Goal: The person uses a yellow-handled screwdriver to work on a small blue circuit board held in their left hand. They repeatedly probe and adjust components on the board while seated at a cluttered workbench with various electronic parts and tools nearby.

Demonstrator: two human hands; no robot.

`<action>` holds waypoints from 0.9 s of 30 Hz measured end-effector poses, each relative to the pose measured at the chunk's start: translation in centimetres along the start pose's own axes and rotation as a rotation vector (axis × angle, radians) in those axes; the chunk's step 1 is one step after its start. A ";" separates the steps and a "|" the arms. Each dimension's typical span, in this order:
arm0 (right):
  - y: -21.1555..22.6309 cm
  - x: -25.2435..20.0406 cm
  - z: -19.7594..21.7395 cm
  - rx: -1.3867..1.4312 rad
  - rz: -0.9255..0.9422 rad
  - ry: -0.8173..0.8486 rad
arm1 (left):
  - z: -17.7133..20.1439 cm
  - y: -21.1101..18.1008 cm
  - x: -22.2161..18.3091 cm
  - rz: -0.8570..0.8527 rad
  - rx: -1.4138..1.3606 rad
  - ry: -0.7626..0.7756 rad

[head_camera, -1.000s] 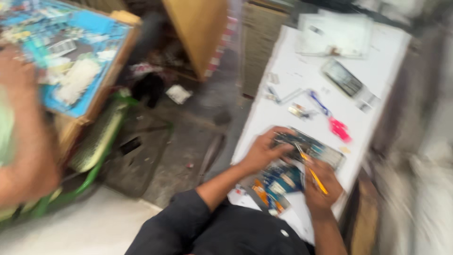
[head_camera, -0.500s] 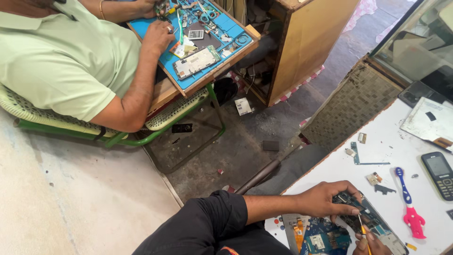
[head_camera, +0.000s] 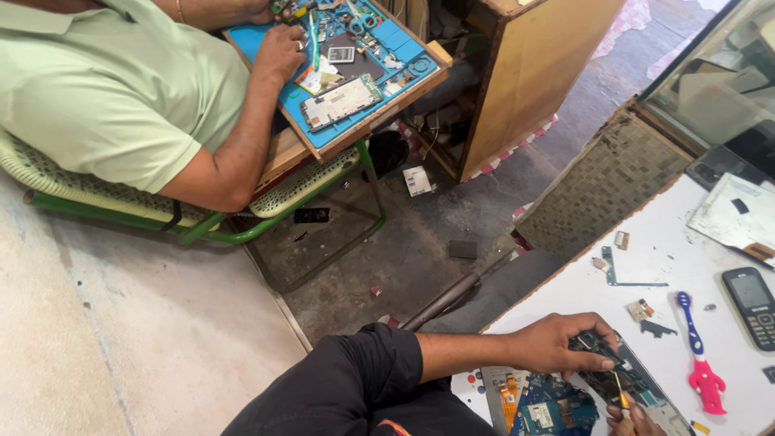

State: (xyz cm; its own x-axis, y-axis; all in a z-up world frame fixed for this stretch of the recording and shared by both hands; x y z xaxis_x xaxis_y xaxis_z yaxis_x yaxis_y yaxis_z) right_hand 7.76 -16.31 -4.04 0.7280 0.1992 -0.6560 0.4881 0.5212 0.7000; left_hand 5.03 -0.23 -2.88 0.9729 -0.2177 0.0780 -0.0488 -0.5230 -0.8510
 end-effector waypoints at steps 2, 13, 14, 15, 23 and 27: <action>-0.5 0.5 0.2 -0.002 0.011 -0.005 | -0.1 -0.1 0.0 0.000 -0.022 0.010; -9.5 6.9 4.2 0.063 0.116 0.045 | -0.4 -1.0 -0.1 -0.042 -0.078 0.048; -10.5 7.1 4.3 0.109 0.095 0.070 | -0.5 -1.0 0.0 -0.041 -0.056 0.032; -10.9 7.0 4.3 0.140 0.138 0.080 | -0.4 -1.1 0.0 -0.040 -0.033 0.016; -5.1 -7.0 1.6 -0.211 0.972 -0.718 | -0.7 0.2 1.5 0.049 -0.120 0.021; 1.0 -10.0 1.2 -0.288 1.082 -0.787 | -1.0 -0.1 1.9 0.059 -0.103 0.009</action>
State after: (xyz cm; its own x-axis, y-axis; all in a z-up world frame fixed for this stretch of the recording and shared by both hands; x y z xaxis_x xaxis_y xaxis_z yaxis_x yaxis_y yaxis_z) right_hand 1.54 -18.80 3.60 0.8042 0.1442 0.5766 -0.5407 0.5802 0.6091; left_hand 6.69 -1.40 -2.11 0.9655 -0.2579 0.0351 -0.1289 -0.5909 -0.7964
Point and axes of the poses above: each hand's wrist, its own x-axis towards the middle knuckle, its own z-axis out of the back of the hand, y = z × x, the point moved 7 cm from there along x, towards the middle knuckle, and after that the axes turned 14 degrees about -x, right-handed, at the moved point
